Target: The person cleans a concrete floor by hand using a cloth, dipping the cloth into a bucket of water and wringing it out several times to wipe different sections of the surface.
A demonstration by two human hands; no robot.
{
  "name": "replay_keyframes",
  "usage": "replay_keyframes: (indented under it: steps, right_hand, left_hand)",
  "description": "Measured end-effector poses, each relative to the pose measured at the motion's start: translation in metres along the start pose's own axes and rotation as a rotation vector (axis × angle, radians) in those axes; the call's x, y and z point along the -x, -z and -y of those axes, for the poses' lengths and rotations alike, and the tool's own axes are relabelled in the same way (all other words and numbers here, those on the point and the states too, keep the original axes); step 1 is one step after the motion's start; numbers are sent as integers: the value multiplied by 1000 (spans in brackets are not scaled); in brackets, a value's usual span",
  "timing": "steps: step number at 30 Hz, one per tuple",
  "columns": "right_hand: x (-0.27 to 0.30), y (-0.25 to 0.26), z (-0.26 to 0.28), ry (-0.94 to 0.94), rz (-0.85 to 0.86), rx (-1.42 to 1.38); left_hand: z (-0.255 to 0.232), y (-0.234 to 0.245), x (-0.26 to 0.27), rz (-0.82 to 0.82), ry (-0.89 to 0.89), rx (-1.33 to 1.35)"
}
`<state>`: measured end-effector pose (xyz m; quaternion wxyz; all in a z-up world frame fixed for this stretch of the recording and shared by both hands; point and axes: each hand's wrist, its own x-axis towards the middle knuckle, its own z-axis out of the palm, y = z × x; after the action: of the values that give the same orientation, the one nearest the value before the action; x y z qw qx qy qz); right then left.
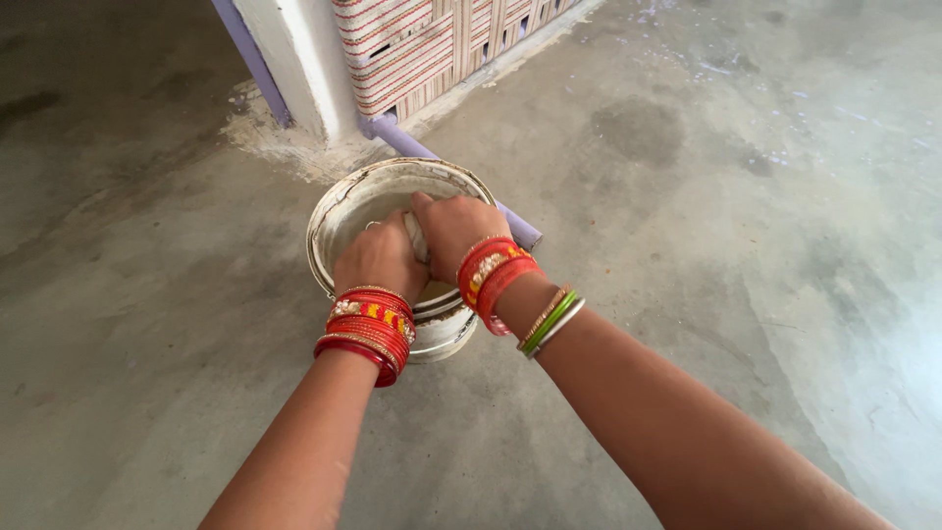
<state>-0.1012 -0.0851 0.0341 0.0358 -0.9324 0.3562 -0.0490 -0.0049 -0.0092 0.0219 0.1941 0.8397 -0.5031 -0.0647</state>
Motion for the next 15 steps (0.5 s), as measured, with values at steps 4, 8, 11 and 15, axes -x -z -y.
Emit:
replay_keyframes:
  steps: [4, 8, 11, 15]
  right_hand:
    - [-18, -13, -23, 37, -11, -158]
    - [-17, -23, -64, 153, -24, -900]
    - [-16, -31, -71, -225, 130, -1826]
    - [-7, -27, -48, -350, -43, -2123]
  left_hand:
    - [0, -1, 5, -98, -60, -22]
    - [-7, 11, 10, -243, -90, 13]
    - [-16, 22, 2, -290, 49, 276]
    - [-30, 28, -34, -605, -24, 1218]
